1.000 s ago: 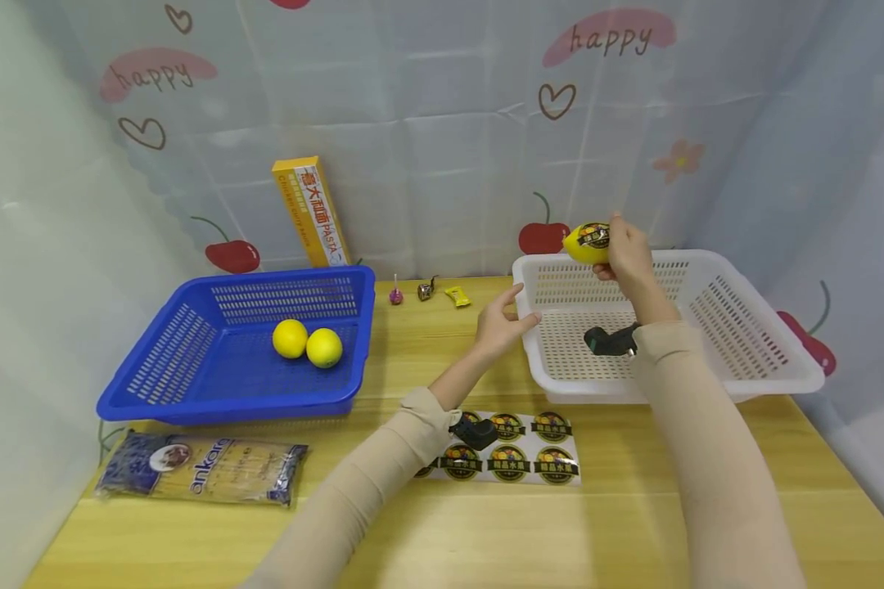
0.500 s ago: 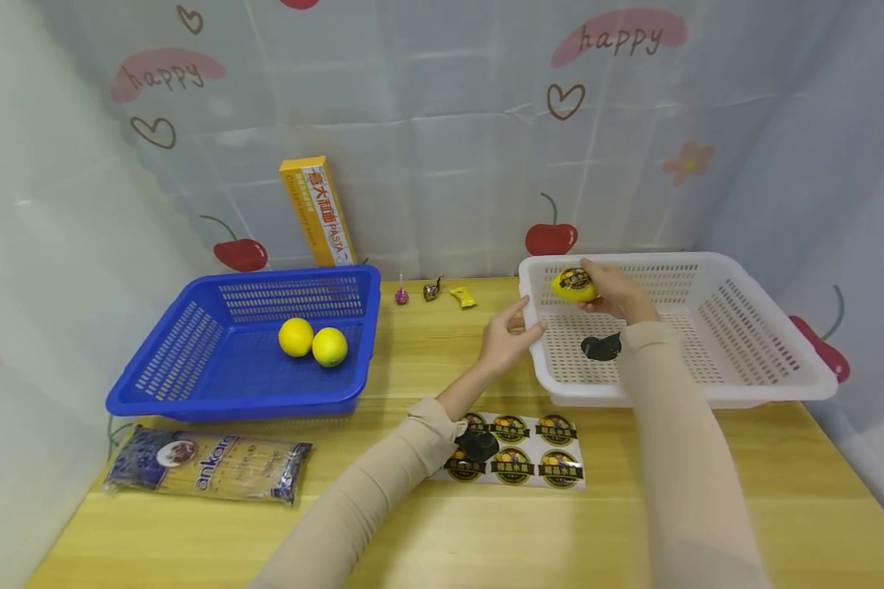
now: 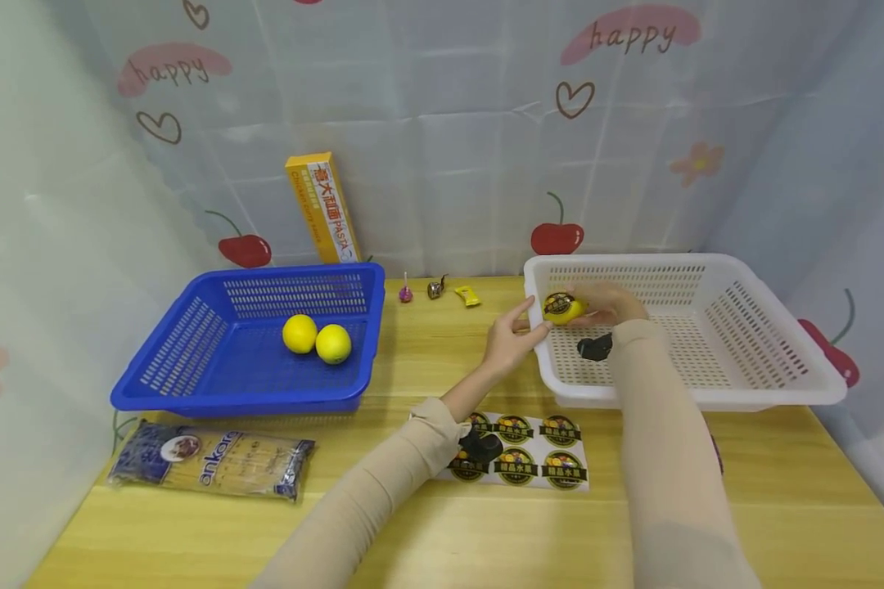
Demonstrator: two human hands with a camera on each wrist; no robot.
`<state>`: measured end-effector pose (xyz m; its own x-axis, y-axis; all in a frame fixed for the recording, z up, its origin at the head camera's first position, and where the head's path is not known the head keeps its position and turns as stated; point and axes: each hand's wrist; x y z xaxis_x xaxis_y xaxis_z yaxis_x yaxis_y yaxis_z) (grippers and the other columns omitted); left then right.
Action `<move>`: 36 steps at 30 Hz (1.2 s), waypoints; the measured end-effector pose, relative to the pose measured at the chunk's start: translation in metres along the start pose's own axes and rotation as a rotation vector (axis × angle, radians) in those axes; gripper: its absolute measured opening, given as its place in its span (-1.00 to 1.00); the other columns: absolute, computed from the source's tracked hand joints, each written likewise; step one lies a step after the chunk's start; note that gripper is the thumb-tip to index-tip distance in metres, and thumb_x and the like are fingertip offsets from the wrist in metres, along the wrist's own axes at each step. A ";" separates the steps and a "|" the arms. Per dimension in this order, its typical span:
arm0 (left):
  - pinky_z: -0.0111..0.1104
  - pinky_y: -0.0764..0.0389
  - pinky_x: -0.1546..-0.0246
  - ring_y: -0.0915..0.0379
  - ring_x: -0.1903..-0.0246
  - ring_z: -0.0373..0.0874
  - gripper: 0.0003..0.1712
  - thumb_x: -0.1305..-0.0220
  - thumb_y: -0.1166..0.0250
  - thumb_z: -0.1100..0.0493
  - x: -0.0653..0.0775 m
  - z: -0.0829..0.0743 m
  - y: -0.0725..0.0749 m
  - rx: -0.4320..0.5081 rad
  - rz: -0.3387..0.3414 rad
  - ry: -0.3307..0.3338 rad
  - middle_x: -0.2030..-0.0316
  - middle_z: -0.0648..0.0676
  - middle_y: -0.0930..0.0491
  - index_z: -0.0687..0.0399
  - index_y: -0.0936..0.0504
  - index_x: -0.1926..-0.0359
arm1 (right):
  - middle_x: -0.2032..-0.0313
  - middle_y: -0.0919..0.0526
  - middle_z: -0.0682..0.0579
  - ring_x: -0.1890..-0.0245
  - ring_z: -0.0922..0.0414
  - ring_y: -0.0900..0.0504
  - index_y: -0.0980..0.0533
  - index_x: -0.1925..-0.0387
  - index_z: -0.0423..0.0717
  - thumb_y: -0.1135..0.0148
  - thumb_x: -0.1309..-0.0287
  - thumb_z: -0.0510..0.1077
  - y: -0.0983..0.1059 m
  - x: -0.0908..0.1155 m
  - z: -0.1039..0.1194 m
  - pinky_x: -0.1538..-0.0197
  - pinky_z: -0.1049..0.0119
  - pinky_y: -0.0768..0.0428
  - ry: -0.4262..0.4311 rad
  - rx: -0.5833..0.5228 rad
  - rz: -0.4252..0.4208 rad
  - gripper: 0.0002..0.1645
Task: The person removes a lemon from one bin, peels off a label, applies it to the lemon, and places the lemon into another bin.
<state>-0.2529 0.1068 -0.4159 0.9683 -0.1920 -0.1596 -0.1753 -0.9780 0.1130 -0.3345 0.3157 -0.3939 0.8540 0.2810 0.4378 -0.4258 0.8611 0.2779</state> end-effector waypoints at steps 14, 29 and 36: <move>-0.25 -0.66 0.39 -0.64 0.36 -0.15 -0.35 -0.17 -0.32 0.15 0.000 0.000 0.000 0.007 0.007 0.003 0.20 0.26 -0.66 0.04 -0.38 -0.29 | -0.04 -0.40 -0.19 -0.06 0.03 -0.45 -0.03 -0.30 -0.53 0.12 -0.41 -0.19 0.007 0.007 -0.006 -0.20 0.16 -0.41 0.024 -0.010 -0.029 -0.39; -0.45 -0.58 0.27 -0.57 0.09 -0.03 -0.33 -0.16 -0.33 0.01 0.027 -0.034 0.052 -0.157 0.052 -0.019 -0.04 0.23 -0.53 0.07 -0.39 -0.27 | -0.10 -0.30 -0.52 0.15 -0.13 -0.58 -0.16 -0.24 -0.53 0.05 -0.36 0.07 -0.004 0.039 0.038 0.16 0.16 -0.63 0.092 0.424 -0.266 -0.24; -0.30 -0.59 0.17 -0.52 0.03 0.05 -0.35 -0.18 -0.32 0.05 0.039 -0.064 0.123 -0.230 0.075 -0.071 -0.03 0.23 -0.52 0.09 -0.38 -0.27 | -0.17 -0.31 -0.50 -0.09 -0.29 -0.45 -0.14 -0.30 -0.41 0.01 -0.33 0.10 -0.033 0.052 0.072 -0.01 0.08 -0.56 0.228 0.339 -0.248 -0.23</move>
<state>-0.2254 -0.0163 -0.3458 0.9377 -0.2766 -0.2104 -0.1933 -0.9182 0.3457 -0.2972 0.2712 -0.3183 0.9699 0.2029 0.1347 -0.2419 0.7380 0.6299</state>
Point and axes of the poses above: each hand's wrist, its own x-axis away from the middle knuckle, its own y-axis out of the back of the hand, z = x × y
